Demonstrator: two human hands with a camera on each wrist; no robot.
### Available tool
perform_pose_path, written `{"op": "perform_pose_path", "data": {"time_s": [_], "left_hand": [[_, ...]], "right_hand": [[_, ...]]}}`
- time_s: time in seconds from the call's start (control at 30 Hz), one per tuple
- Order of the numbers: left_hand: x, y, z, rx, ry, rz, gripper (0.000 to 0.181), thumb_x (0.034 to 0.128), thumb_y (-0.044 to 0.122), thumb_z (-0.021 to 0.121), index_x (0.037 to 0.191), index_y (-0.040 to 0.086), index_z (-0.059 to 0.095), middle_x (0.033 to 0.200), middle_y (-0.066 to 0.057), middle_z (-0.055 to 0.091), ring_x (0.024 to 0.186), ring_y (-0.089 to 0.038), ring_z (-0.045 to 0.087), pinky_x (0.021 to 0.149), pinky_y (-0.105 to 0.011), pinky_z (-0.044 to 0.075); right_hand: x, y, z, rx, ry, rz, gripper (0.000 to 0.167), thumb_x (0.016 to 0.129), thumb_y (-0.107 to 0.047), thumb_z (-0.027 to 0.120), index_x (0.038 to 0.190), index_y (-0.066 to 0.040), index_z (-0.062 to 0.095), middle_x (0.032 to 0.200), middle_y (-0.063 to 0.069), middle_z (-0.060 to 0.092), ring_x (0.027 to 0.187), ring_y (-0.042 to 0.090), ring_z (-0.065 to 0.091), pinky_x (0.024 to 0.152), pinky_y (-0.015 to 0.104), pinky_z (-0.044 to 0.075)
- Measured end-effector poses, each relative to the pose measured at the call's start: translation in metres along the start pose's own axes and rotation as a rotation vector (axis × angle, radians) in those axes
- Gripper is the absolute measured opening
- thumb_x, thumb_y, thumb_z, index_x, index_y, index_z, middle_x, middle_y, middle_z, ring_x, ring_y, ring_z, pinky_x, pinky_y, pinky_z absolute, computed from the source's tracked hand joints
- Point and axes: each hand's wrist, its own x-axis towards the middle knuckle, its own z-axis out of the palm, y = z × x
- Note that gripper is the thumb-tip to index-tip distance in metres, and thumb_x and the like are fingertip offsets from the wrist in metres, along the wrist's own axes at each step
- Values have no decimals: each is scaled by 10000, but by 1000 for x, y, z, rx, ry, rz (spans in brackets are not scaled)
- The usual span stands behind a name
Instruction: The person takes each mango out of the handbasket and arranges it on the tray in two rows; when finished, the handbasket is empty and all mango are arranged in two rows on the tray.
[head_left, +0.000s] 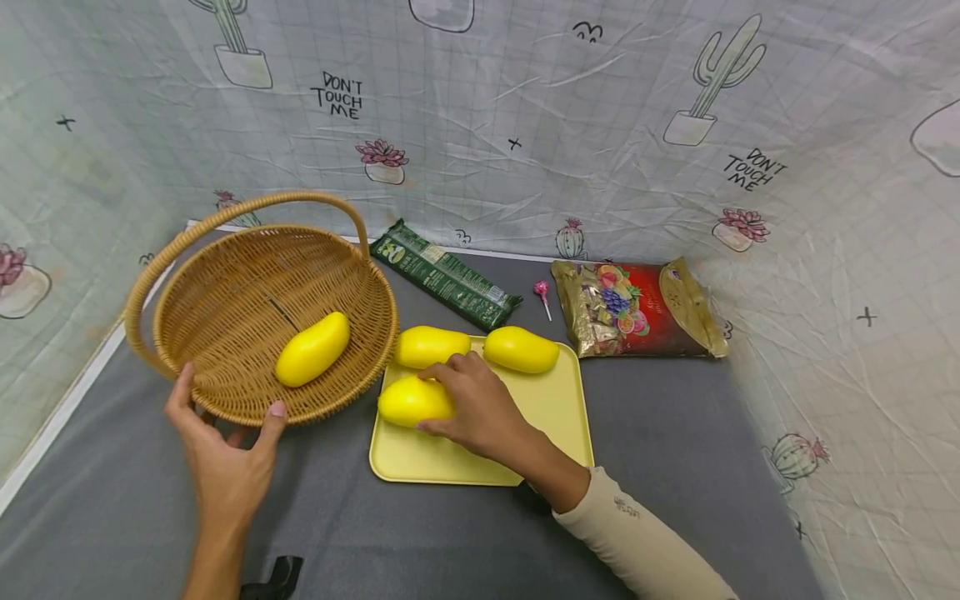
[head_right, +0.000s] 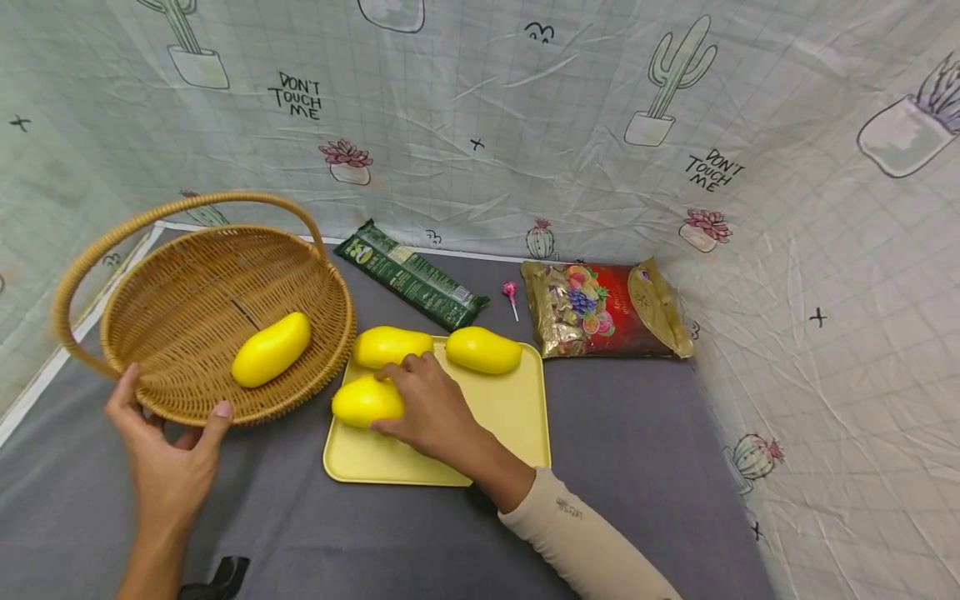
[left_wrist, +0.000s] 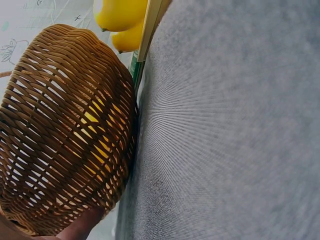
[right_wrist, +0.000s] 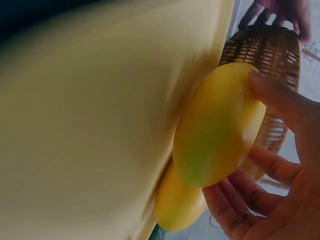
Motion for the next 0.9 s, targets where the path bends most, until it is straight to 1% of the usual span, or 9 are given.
{"op": "perform_pose_path", "data": {"time_s": [0.1,0.27,0.43,0.53,0.6,0.73,0.83,0.87,0.9], "left_hand": [[0,0,0,2,0,2,1041,917,101,806,1679,348,141,1735,64,169,1501,-231,362,1112,-568,500],[0,-1,0,-6,4,5,1043,911,93,808,1678,345,148,1732,66,173,1506,-227,355,1117,-588,488],[0,0,0,-8,12,3,1044,903,98,813,1676,348,158,1726,62,195,1503,-215,358,1117,-606,477],[-1,0,0,-10,12,-2,1044,903,103,814,1676,351,159,1726,63,194,1502,-212,356,1119,-618,470],[-1,0,0,-5,12,-4,1043,902,108,816,1675,354,160,1725,66,195,1498,-211,360,1116,-600,479],[0,0,-1,7,15,-2,1040,904,117,816,1675,358,162,1721,63,207,1489,-212,376,1099,-539,504],[0,0,-1,15,16,0,1039,905,120,817,1675,357,161,1717,54,218,1482,-211,384,1083,-494,517],[0,0,0,14,14,0,1040,906,120,817,1676,356,160,1715,50,221,1479,-212,387,1078,-487,519],[0,0,0,15,13,0,1041,906,120,818,1676,356,159,1715,50,220,1479,-212,386,1075,-481,520]], "right_hand": [[2,-4,6,-31,-12,9,637,801,-488,932,1322,-183,727,1232,37,705,1132,233,579,966,391,538],[3,-10,9,-81,-7,1,638,796,-518,926,1306,-187,732,1195,19,709,1055,213,564,890,343,528],[2,-12,3,-96,-10,-3,671,803,-558,904,1333,-187,725,1211,19,714,1071,215,568,907,349,531],[1,-13,-6,-61,-5,2,687,809,-557,896,1355,-179,721,1228,32,713,1088,224,571,926,380,530],[1,-14,-15,-25,9,-3,676,818,-544,892,1359,-176,723,1240,39,713,1099,231,577,944,401,528],[7,-20,-36,34,42,-61,623,847,-505,883,1360,-192,720,1284,24,709,1172,232,599,1039,442,518],[15,-25,-49,32,64,-134,596,866,-493,872,1367,-213,712,1285,1,709,1169,203,600,1012,404,526],[19,-27,-52,28,67,-156,589,874,-494,865,1371,-217,709,1274,-4,709,1152,192,596,984,381,527],[23,-29,-55,23,70,-178,588,879,-497,860,1376,-223,706,1255,-10,707,1119,178,585,925,352,524]]}}
